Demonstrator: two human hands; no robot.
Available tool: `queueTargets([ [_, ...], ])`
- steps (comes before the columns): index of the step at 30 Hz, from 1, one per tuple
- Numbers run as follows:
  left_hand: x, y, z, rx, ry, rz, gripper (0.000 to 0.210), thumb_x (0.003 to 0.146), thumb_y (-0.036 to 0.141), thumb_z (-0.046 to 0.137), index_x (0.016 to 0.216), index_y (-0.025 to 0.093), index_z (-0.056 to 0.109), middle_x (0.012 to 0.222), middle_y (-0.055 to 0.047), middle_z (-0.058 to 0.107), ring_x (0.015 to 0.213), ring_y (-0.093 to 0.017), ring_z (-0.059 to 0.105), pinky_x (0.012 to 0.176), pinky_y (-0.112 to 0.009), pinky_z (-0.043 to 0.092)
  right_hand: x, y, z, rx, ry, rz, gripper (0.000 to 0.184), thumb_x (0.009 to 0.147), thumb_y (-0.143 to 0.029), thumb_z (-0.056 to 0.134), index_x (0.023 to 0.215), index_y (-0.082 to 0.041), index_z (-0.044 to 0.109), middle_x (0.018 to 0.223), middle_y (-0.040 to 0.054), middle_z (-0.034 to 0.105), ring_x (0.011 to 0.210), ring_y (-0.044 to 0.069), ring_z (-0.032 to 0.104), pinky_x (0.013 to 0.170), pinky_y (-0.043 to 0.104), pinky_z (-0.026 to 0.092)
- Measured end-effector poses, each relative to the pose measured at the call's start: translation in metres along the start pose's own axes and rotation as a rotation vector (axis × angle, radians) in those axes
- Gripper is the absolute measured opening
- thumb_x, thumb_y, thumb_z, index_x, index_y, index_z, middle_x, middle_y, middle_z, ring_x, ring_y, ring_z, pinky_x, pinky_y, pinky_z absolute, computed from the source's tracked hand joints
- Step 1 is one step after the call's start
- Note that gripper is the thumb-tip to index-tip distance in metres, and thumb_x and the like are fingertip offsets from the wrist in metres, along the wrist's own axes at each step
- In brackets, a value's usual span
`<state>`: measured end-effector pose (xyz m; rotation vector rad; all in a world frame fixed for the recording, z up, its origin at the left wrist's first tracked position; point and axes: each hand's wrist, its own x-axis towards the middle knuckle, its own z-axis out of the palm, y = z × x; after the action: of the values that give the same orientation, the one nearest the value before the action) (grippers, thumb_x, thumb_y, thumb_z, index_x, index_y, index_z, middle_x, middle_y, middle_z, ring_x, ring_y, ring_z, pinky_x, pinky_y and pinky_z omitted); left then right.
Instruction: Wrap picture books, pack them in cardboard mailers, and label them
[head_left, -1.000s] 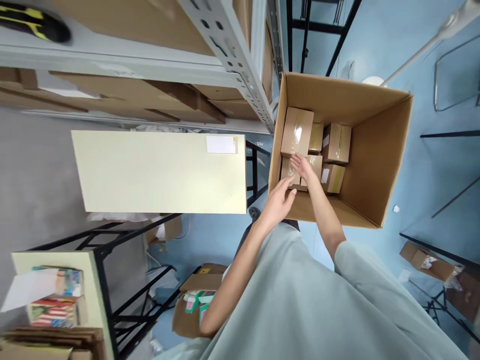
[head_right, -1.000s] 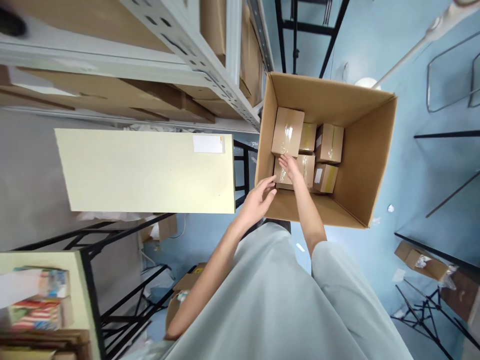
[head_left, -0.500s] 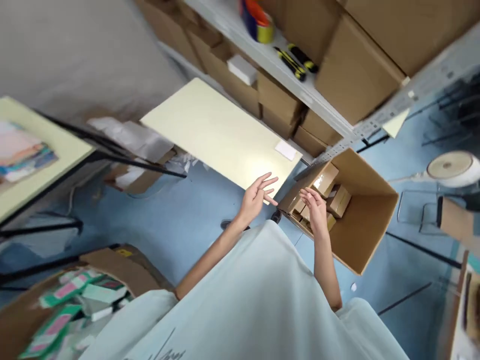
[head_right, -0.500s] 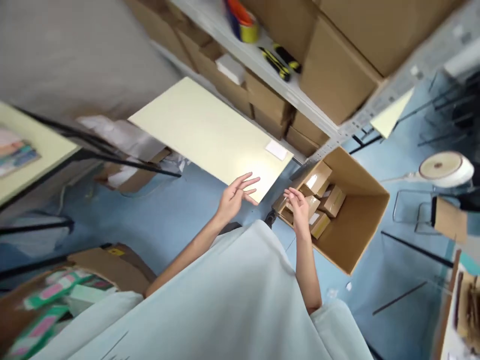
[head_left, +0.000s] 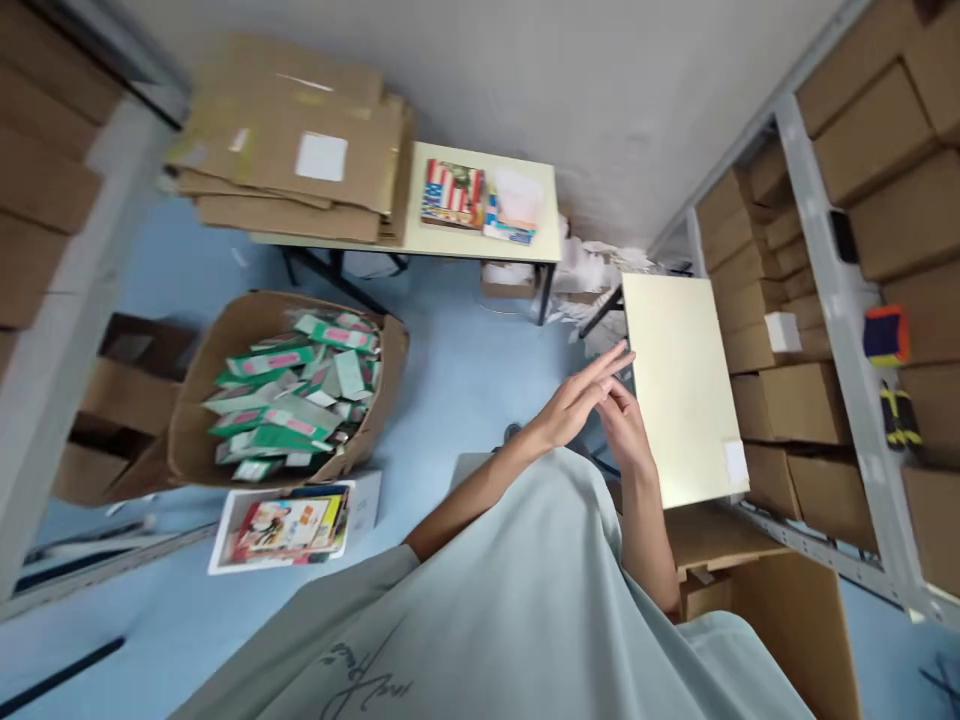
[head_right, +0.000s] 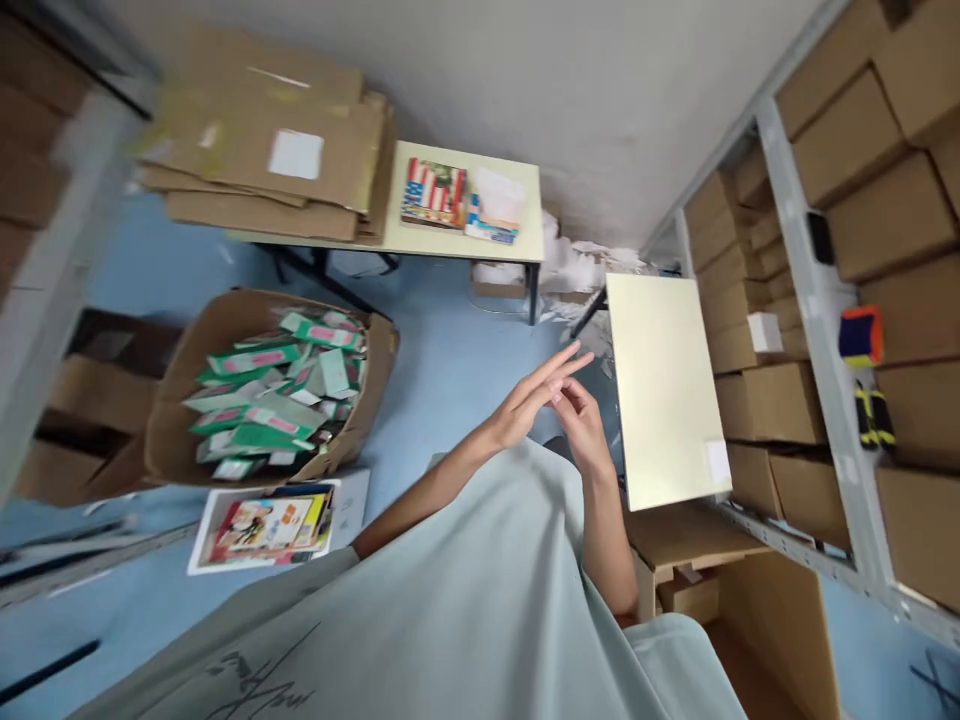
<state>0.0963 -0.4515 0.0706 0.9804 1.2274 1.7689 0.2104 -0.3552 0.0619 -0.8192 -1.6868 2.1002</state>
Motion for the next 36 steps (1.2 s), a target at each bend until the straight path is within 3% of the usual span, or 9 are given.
queueTargets([
  [4, -0.006, 0.017, -0.075, 0.032, 0.223, -0.027, 0.069, 0.121, 0.058, 0.048, 0.185, 0.034, 0.044, 0.182, -0.007, 0.055, 0.176, -0.030, 0.047, 0.150, -0.052, 0.032, 0.062, -0.003, 0.070, -0.008, -0.193, 0.078, 0.047, 0.087, -0.076, 0.092, 0.101, -0.032, 0.084, 0.107, 0.0055, 0.084, 0.107, 0.029, 0.078, 0.105, 0.044, 0.065],
  [9, 0.007, 0.013, -0.162, 0.062, 0.416, -0.050, 0.073, 0.117, 0.065, 0.052, 0.183, 0.032, 0.049, 0.179, -0.008, 0.059, 0.174, -0.032, 0.050, 0.149, -0.053, 0.036, 0.144, 0.007, 0.139, 0.016, -0.371, 0.154, 0.047, 0.085, -0.076, 0.095, 0.103, -0.033, 0.086, 0.105, 0.0030, 0.083, 0.106, 0.027, 0.078, 0.107, 0.041, 0.065],
  [15, 0.061, 0.001, -0.273, 0.019, 0.525, -0.188, 0.083, 0.113, 0.075, 0.058, 0.181, 0.029, 0.050, 0.181, -0.014, 0.056, 0.157, -0.038, 0.068, 0.123, -0.052, 0.065, 0.278, 0.028, 0.191, 0.032, -0.473, 0.226, 0.050, 0.085, -0.077, 0.094, 0.098, -0.029, 0.085, 0.093, 0.0010, 0.081, 0.087, 0.021, 0.074, 0.091, 0.035, 0.065],
  [18, 0.098, -0.012, -0.329, 0.027, 0.600, -0.271, 0.085, 0.110, 0.077, 0.060, 0.178, 0.027, 0.052, 0.182, -0.020, 0.054, 0.120, -0.034, 0.087, 0.110, -0.052, 0.071, 0.363, 0.040, 0.198, 0.005, -0.424, 0.227, 0.045, 0.088, -0.072, 0.092, 0.095, -0.028, 0.084, 0.103, 0.0032, 0.086, 0.102, 0.023, 0.079, 0.101, 0.036, 0.065],
  [20, 0.122, -0.028, -0.367, 0.045, 0.655, -0.333, 0.082, 0.109, 0.075, 0.062, 0.173, 0.024, 0.056, 0.180, -0.022, 0.056, 0.102, -0.029, 0.089, 0.112, -0.054, 0.070, 0.422, 0.052, 0.194, -0.076, -0.309, 0.226, 0.036, 0.091, -0.062, 0.091, 0.098, -0.027, 0.083, 0.111, 0.0042, 0.087, 0.114, 0.023, 0.080, 0.111, 0.038, 0.063],
  [25, 0.183, -0.087, -0.446, 0.075, 0.759, -0.538, 0.060, 0.110, 0.049, 0.064, 0.160, 0.016, 0.062, 0.166, -0.025, 0.069, 0.117, -0.030, 0.087, 0.115, -0.050, 0.067, 0.541, 0.082, 0.169, -0.396, 0.134, 0.334, 0.018, 0.090, -0.034, 0.085, 0.091, -0.026, 0.070, 0.110, 0.0051, 0.084, 0.118, 0.024, 0.079, 0.122, 0.042, 0.060],
  [28, 0.227, -0.119, -0.475, 0.138, 0.732, -0.674, 0.054, 0.108, 0.031, 0.066, 0.158, 0.012, 0.063, 0.164, -0.026, 0.070, 0.122, -0.027, 0.085, 0.116, -0.043, 0.065, 0.581, 0.093, 0.154, -0.464, 0.260, 0.386, 0.026, 0.086, -0.027, 0.086, 0.104, -0.025, 0.068, 0.135, 0.0126, 0.081, 0.137, 0.026, 0.075, 0.131, 0.045, 0.054],
  [32, 0.290, -0.149, -0.500, 0.306, 0.604, -0.734, 0.060, 0.104, 0.021, 0.072, 0.162, 0.010, 0.061, 0.172, -0.025, 0.063, 0.141, -0.030, 0.076, 0.121, -0.039, 0.058, 0.608, 0.099, 0.149, -0.500, 0.348, 0.406, 0.061, 0.081, -0.024, 0.089, 0.137, -0.020, 0.066, 0.170, 0.0214, 0.063, 0.147, 0.029, 0.073, 0.137, 0.045, 0.050],
  [36, 0.343, -0.169, -0.513, 0.437, 0.491, -0.808, 0.063, 0.101, 0.023, 0.079, 0.160, 0.009, 0.063, 0.164, -0.025, 0.069, 0.135, -0.035, 0.077, 0.117, -0.041, 0.058, 0.618, 0.096, 0.150, -0.474, 0.366, 0.408, 0.079, 0.081, -0.022, 0.091, 0.154, -0.019, 0.061, 0.177, 0.0227, 0.058, 0.154, 0.032, 0.070, 0.143, 0.048, 0.043],
])
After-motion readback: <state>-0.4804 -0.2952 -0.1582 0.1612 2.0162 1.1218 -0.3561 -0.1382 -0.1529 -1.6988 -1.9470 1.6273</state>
